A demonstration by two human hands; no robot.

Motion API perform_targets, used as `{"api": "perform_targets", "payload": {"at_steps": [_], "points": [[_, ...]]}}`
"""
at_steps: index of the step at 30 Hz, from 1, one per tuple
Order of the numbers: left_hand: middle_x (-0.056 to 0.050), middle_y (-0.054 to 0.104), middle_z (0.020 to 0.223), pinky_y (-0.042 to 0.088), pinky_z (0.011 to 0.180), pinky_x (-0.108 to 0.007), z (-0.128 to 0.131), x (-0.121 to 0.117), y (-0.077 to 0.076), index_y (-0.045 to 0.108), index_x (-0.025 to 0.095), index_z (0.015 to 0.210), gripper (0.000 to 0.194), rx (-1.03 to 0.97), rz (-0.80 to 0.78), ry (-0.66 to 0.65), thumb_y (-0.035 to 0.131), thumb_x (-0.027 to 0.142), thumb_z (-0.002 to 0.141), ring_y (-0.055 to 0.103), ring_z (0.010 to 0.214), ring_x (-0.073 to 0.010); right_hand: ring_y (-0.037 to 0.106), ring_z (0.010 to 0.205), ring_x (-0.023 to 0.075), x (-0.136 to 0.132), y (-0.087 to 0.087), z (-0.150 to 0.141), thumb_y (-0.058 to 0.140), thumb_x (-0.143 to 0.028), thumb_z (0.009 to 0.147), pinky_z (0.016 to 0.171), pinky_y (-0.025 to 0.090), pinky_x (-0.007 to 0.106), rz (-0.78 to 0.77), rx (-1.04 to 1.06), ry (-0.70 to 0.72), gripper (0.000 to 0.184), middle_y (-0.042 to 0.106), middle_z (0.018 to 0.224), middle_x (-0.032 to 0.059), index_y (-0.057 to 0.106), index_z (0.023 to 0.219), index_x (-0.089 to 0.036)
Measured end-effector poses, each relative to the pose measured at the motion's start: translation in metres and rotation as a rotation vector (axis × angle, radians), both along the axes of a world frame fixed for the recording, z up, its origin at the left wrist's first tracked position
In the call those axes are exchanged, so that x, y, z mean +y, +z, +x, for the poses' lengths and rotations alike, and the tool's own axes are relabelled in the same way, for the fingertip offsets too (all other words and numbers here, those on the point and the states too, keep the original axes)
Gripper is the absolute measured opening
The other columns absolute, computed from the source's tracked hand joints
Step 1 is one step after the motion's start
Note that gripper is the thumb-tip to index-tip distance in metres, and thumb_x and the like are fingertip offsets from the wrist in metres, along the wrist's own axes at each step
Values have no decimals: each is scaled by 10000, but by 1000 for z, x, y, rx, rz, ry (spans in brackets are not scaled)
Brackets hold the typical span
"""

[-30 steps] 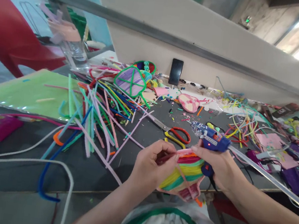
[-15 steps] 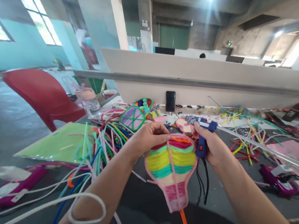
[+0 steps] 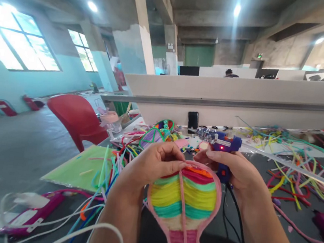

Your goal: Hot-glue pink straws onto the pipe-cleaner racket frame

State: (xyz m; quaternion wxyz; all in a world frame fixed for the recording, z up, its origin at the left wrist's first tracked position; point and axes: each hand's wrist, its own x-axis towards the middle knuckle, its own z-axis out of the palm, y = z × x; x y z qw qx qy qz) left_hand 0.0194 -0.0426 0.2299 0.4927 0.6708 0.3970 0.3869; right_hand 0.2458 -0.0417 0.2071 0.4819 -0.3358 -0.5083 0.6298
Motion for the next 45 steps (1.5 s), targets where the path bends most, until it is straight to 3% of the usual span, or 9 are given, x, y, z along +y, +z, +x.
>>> {"api": "perform_targets", "payload": {"at_steps": [4,8,22,30,45], "points": [[29,596,628,316,439,-153,1,-3,0,638,132,776,272,12,-36,3,812,321,685,454,477,-40,673,719,170,0,-3,-2,798,-299,705,677,527,270,-36,70,83,196,748,824,66,762,821,-145],[12,625,674,380,494,-166,2,-1,1,646,134,779,265,-2,-34,4,811,319,684,531,551,-67,666,752,170,-2,-2,-6,826,-232,663,734,527,288,-15,95,90,202,732,849,37,742,832,-160],[14,631,690,412,526,-158,3,-6,1,653,127,794,205,30,48,-20,778,276,730,528,573,-56,625,731,156,-2,-6,-12,760,-187,707,739,503,309,14,120,185,117,688,880,25,686,793,-162],[8,644,709,424,538,-159,4,-5,1,652,125,790,188,6,56,-35,770,257,728,556,600,-65,646,708,181,-6,-5,-11,778,-235,705,717,514,328,-25,72,107,169,709,799,41,712,834,-149],[-18,671,765,482,621,-203,3,-10,1,662,138,820,212,46,106,-32,772,304,747,623,684,-113,628,639,161,-6,-1,-13,826,-256,629,667,488,305,-52,39,119,223,701,720,11,678,765,-159]]}}
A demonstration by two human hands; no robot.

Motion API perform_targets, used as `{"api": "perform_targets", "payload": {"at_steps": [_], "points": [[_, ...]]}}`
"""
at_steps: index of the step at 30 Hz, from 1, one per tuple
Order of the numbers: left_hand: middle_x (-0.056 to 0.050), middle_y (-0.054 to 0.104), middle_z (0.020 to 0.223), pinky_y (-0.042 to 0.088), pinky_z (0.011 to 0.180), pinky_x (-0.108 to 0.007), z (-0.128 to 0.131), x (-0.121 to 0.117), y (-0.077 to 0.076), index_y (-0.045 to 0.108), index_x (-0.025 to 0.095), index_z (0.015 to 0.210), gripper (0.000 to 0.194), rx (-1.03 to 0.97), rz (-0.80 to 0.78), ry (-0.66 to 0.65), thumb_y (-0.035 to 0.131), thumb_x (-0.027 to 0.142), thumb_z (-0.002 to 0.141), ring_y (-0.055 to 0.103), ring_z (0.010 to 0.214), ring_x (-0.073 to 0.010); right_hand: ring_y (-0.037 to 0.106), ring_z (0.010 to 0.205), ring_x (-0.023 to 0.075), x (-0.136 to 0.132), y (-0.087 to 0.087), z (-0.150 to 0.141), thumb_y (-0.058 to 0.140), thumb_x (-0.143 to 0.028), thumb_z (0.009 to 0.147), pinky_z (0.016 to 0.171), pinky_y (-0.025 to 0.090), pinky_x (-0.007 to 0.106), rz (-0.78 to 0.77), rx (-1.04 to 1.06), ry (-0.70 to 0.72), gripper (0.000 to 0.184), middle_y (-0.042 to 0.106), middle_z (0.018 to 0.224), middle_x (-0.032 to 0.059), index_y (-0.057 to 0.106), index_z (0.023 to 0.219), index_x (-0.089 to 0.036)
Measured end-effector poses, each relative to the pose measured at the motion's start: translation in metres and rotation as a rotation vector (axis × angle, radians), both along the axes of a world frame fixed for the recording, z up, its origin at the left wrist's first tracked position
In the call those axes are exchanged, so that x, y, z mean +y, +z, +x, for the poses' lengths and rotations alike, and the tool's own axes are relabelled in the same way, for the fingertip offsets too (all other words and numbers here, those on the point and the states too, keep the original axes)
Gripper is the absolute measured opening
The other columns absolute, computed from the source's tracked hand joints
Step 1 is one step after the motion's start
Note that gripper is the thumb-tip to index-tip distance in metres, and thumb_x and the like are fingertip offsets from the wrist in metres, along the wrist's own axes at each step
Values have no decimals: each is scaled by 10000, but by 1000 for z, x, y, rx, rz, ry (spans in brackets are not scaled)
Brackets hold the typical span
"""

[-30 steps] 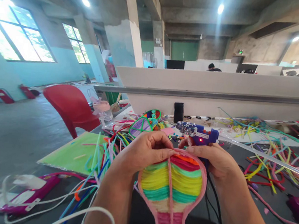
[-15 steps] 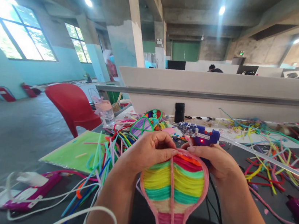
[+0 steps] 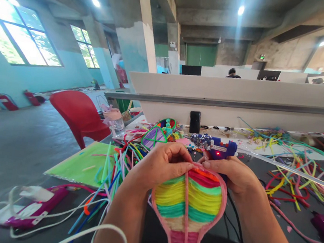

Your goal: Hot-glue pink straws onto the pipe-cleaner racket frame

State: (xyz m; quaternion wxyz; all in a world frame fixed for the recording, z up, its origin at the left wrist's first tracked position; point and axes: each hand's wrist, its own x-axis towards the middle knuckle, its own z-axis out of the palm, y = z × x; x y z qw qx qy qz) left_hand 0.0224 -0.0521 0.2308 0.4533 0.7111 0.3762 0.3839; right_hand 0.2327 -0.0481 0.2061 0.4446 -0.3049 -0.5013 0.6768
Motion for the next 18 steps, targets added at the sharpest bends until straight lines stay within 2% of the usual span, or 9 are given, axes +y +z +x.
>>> {"api": "perform_targets", "payload": {"at_steps": [6,12,15,18], "points": [[-27,696,869,516,727,-224,2,0,1,637,155,932,308,-71,-28,-22,806,311,727,656,798,-129,628,633,159,-2,1,1,814,-253,638,663,483,306,-3,29,3,205,699,718,6,672,762,-170],[-46,688,959,519,785,-252,-6,-1,2,636,166,1017,368,-45,-26,-128,795,346,738,645,873,-149,628,651,172,-8,4,7,798,-252,657,677,487,318,23,4,-24,176,697,733,11,696,782,-184],[-59,675,979,514,748,-262,-12,-4,5,645,176,1077,383,64,59,-83,743,408,788,628,867,-165,603,630,164,-10,5,10,796,-256,667,646,477,309,49,6,-34,167,677,724,10,704,787,-188],[-79,651,1099,502,841,-294,-17,-6,6,632,201,1153,420,113,246,52,724,420,808,606,970,-192,601,633,176,-9,5,13,803,-258,656,640,476,317,52,8,-41,168,676,726,19,701,769,-188]]}}
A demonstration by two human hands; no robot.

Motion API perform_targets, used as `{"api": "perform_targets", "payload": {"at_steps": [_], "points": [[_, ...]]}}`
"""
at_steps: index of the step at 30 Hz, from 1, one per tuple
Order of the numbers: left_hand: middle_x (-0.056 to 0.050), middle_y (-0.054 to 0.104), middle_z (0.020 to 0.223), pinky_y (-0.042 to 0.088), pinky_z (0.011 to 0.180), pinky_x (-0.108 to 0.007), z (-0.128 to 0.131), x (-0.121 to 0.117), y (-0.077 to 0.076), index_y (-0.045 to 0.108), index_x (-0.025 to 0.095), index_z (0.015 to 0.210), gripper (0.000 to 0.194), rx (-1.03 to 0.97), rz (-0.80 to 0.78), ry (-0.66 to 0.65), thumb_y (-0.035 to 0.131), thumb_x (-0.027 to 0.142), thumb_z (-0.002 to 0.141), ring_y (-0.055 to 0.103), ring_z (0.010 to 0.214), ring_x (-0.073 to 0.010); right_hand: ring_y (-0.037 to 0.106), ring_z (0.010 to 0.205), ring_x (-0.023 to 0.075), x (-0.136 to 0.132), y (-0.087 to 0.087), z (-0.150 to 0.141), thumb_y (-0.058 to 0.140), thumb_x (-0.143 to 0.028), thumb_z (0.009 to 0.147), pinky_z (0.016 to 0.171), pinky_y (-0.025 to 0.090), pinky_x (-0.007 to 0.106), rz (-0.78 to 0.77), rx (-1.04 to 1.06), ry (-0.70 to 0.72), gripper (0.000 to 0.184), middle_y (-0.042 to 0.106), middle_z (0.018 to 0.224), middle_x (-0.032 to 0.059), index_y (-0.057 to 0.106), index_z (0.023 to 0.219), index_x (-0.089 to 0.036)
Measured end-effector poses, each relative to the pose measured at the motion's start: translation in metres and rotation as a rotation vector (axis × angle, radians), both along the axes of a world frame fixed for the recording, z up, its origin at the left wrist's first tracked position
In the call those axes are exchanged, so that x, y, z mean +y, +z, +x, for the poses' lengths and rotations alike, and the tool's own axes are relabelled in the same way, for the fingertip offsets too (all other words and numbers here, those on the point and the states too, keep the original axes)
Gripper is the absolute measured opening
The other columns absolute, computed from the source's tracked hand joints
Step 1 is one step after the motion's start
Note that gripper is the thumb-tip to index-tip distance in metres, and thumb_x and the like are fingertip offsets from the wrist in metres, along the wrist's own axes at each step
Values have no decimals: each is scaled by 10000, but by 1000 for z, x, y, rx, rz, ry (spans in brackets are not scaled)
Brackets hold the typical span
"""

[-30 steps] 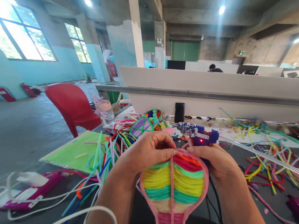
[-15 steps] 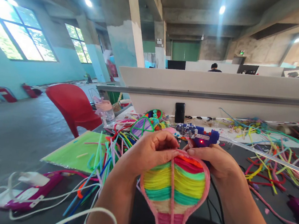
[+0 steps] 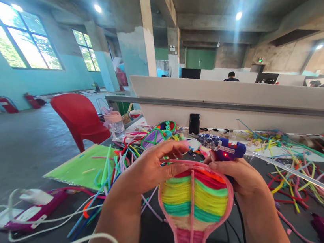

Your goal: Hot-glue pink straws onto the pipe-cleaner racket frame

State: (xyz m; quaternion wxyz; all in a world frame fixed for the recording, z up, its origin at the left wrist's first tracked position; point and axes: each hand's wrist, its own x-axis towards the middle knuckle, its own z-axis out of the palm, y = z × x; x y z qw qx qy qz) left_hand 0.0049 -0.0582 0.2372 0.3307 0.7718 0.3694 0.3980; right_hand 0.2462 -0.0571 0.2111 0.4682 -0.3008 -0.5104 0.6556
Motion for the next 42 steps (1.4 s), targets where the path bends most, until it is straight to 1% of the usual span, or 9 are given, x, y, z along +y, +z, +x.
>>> {"api": "perform_targets", "payload": {"at_steps": [4,9,12,14,23,28,32,39,42], "points": [[-115,576,1252,485,900,-303,-5,15,-7,534,205,1280,602,-112,116,105,750,452,775,558,1119,-225,607,637,181,6,0,8,811,-242,656,653,479,327,-24,5,-73,160,679,728,18,686,744,-197],[-108,616,1077,512,796,-289,2,44,-21,537,136,1195,685,-188,-159,-63,753,575,715,614,955,-200,601,656,169,12,2,17,807,-250,654,666,474,318,53,49,-104,159,663,724,-1,672,725,-204],[-87,661,1038,521,802,-294,12,44,-22,589,146,1120,594,-210,-361,-226,784,523,705,646,924,-200,607,698,172,9,3,17,800,-256,660,694,477,319,87,43,-125,161,675,787,6,671,741,-204],[-74,681,1019,522,799,-291,16,37,-20,624,148,1088,525,-243,-398,-241,793,475,714,656,911,-202,604,705,169,6,4,14,792,-260,677,694,474,315,112,30,-118,157,676,803,8,663,748,-206],[-68,727,971,530,757,-266,17,-1,-1,723,156,1053,413,-222,-322,-141,770,430,748,669,897,-218,596,685,175,-11,11,-2,799,-272,630,662,464,311,140,50,-60,212,670,785,17,626,723,-191],[-75,730,984,549,784,-287,16,-16,-1,703,178,1090,467,-369,-378,-180,816,414,703,682,916,-228,568,651,156,-21,14,-3,772,-296,667,633,449,293,161,17,-17,195,652,740,21,639,742,-174],[-66,717,1008,541,835,-292,15,-20,-4,710,210,1076,397,-433,-311,-179,799,389,733,669,959,-221,597,725,170,-20,10,-1,780,-300,697,684,464,300,184,19,30,207,667,821,25,627,770,-182],[-56,695,899,513,691,-250,2,-14,0,732,192,952,280,-229,-150,-184,727,429,802,640,805,-177,616,724,176,-14,7,-8,787,-306,686,680,470,301,189,-27,63,217,686,805,31,654,791,-171],[-64,714,965,516,774,-262,0,-13,2,749,207,980,244,-123,37,-113,684,402,849,646,905,-189,628,723,177,-14,5,-11,772,-306,711,675,477,299,184,-27,79,205,698,805,32,667,823,-170]]}}
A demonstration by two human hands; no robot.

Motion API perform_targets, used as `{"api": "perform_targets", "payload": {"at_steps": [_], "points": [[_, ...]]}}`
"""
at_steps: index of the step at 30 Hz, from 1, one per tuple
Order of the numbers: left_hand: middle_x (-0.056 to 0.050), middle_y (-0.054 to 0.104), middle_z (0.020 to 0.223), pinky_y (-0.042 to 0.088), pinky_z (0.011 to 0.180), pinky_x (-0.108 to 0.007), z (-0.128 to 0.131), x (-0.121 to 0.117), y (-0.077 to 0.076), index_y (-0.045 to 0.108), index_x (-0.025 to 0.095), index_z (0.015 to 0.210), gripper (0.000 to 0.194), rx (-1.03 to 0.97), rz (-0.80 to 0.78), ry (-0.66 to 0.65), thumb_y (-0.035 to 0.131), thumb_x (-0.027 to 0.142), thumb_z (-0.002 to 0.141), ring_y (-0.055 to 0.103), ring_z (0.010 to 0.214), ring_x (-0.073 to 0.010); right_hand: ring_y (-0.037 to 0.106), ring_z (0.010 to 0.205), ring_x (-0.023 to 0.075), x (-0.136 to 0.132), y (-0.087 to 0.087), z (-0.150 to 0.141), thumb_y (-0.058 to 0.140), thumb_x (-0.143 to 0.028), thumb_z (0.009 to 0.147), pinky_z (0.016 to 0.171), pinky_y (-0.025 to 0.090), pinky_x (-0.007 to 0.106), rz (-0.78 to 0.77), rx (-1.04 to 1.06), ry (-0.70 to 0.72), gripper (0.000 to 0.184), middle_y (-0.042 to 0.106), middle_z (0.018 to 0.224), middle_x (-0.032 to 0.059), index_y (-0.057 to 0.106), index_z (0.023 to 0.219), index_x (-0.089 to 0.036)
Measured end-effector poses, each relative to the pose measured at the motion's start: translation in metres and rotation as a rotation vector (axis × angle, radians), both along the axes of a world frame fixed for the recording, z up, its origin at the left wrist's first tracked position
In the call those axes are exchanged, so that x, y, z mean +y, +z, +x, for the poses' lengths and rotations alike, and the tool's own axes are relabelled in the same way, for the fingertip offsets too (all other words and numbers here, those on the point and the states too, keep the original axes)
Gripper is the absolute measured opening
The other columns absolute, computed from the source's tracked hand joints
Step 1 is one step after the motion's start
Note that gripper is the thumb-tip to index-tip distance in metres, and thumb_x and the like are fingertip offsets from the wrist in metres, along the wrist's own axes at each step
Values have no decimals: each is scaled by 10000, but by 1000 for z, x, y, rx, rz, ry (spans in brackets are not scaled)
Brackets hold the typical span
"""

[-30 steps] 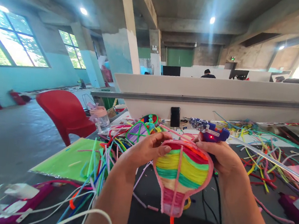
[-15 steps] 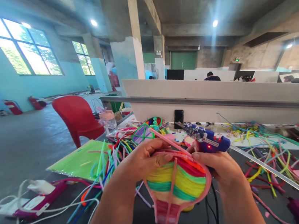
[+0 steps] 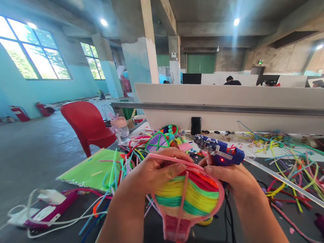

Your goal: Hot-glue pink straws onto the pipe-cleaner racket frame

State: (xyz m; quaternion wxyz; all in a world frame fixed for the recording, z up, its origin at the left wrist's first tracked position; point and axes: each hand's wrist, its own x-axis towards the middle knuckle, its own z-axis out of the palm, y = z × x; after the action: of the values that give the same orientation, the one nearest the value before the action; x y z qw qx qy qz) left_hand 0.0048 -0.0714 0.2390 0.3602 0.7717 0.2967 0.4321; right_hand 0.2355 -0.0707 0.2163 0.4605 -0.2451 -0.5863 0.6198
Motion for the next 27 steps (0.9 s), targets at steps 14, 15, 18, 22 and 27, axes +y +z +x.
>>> {"api": "perform_targets", "payload": {"at_steps": [14,15,18,22,27], "points": [[-49,742,974,576,835,-290,-3,-7,-2,752,228,1016,195,138,355,137,686,320,858,689,897,-187,604,767,173,11,-9,-8,788,-323,704,697,459,302,26,-35,16,243,678,874,34,607,781,-180],[-52,742,985,577,840,-294,-6,-6,-2,748,227,1033,212,160,340,130,690,322,853,690,898,-191,600,759,172,11,-10,-9,784,-330,708,696,454,303,28,-48,21,243,673,862,32,608,779,-179],[-60,742,1011,575,847,-308,-11,-3,1,751,225,1034,219,227,291,73,694,329,849,685,920,-202,585,744,166,12,-13,-13,780,-347,722,713,446,311,14,-82,31,241,656,823,16,620,788,-178],[-63,743,985,561,828,-301,-14,-1,6,756,221,1018,198,260,243,-29,677,323,868,666,935,-194,560,731,151,13,-16,-18,776,-333,734,725,438,307,-6,-85,44,216,620,775,-7,647,806,-175],[-74,721,995,535,832,-288,-18,3,7,733,195,1081,247,279,200,-111,685,304,865,652,938,-188,550,735,143,13,-17,-23,796,-320,713,722,436,292,-32,-48,48,215,607,748,-13,650,764,-170]]}}
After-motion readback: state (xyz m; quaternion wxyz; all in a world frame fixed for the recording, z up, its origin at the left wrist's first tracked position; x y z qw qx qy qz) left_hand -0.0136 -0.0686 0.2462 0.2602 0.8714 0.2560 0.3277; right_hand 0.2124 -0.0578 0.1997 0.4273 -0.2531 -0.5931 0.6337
